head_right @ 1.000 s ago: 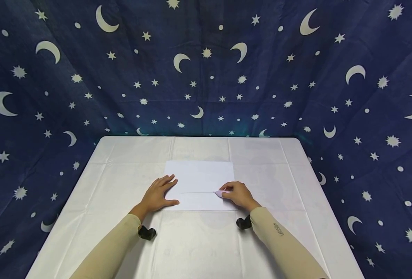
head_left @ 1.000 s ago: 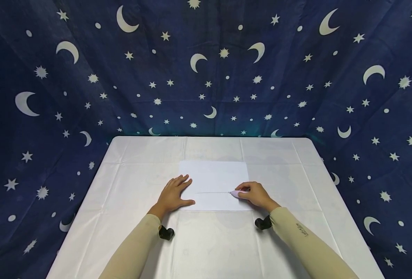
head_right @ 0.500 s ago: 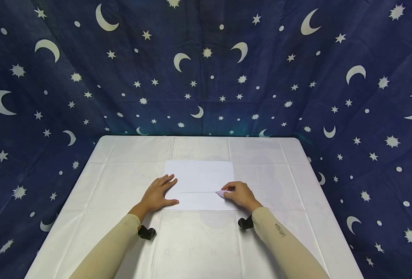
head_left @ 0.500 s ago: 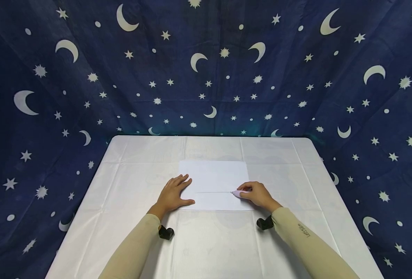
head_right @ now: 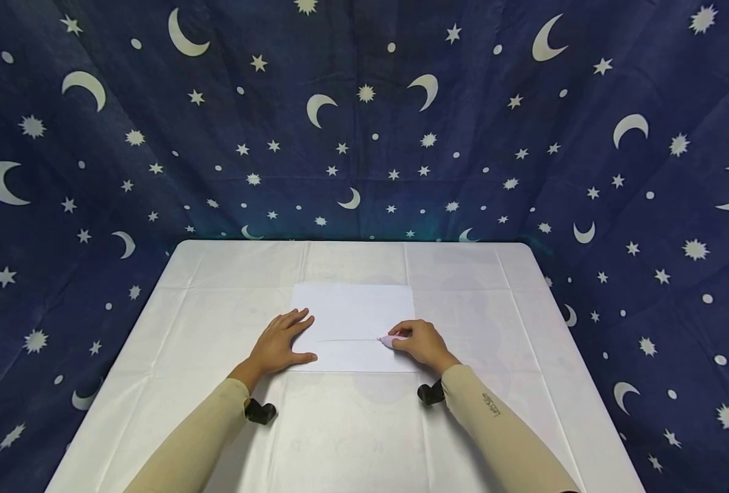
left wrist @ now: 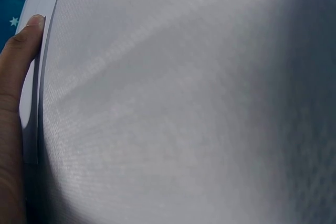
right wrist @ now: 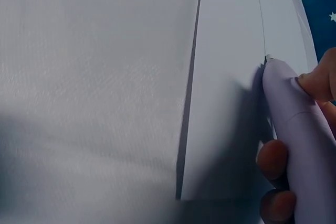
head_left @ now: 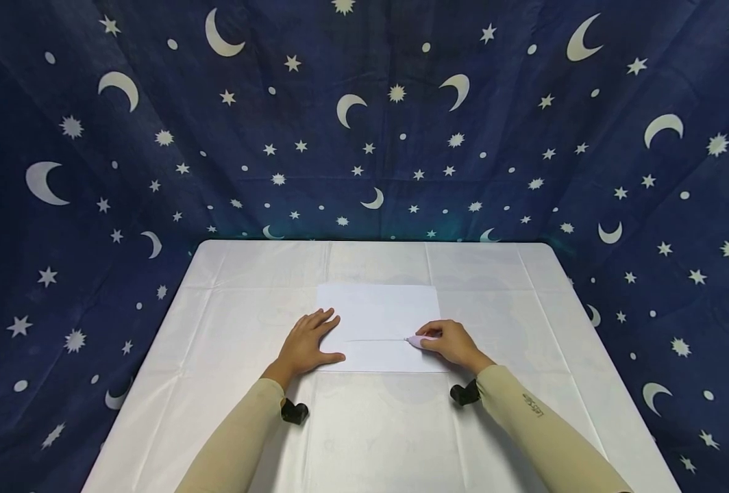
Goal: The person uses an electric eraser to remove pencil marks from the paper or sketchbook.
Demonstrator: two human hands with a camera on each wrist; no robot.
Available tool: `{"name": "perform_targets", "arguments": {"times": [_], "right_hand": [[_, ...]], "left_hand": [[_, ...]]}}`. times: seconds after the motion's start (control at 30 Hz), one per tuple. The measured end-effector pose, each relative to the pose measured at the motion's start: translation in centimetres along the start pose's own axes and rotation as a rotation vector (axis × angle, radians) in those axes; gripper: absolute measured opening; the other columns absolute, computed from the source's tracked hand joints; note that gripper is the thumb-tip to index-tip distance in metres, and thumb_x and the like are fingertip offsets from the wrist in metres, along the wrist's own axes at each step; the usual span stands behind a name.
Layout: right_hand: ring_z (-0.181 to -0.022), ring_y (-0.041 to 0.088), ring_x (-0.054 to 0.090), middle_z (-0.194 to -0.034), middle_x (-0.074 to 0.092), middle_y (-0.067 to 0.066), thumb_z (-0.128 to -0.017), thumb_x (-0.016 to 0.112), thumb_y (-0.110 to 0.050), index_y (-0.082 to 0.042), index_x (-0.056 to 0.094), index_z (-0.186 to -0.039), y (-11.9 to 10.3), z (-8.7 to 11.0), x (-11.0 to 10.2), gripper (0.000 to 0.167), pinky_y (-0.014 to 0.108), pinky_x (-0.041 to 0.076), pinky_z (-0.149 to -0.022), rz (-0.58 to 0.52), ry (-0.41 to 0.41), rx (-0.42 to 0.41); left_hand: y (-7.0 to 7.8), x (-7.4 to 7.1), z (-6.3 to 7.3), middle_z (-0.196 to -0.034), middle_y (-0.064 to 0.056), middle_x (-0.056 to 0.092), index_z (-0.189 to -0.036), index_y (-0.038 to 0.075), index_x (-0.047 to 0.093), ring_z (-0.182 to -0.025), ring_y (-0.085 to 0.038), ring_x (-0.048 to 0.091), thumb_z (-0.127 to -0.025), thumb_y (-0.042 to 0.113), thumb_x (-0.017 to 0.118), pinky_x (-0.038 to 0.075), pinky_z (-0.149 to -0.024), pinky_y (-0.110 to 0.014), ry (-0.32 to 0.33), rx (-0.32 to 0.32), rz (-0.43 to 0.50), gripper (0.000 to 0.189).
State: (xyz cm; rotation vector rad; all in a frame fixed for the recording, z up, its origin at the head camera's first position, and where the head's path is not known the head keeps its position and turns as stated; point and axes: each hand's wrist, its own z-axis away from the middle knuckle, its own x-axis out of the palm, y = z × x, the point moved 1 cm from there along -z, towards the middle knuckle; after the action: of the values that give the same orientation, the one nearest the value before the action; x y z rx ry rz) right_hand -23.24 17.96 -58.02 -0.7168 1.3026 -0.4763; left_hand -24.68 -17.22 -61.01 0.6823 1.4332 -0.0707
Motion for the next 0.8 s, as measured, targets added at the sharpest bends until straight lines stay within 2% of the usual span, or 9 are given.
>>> {"name": "perform_targets", "arguments": {"times": [0.2,0.8], "right_hand": [[-0.084,0.015,0.058,-0.092,0.07,-0.003,-0.084,0.077,-0.022,-0.02,0.077,-0.097,0.39,0.25,-0.48,0.013,0.027,0.047,-0.072,0.023,0.016,0.028],[-0.089,0.015,0.062,-0.092,0.072,-0.005,-0.082,0.078,-0.023,-0.021,0.078,-0.095,0.12,0.2,-0.42,0.013,0.036,0.05,-0.084,0.022,0.007,0.016]], "left_hand": [[0.08,-0.17,0.04,-0.161,0.0,0.031,-0.15,0.02,0.043,-0.149,-0.027,0.024,-0.077,0.065,0.071,0.015,-0.123,-0.05,0.009,0.006,0.003,0.091],[-0.07,0.17,-0.02,-0.161,0.0,0.03,-0.151,0.02,0.042,-0.15,-0.026,0.023,-0.077,0.067,0.07,0.015,-0.124,-0.049,0.019,0.005,-0.007,0.091]]}}
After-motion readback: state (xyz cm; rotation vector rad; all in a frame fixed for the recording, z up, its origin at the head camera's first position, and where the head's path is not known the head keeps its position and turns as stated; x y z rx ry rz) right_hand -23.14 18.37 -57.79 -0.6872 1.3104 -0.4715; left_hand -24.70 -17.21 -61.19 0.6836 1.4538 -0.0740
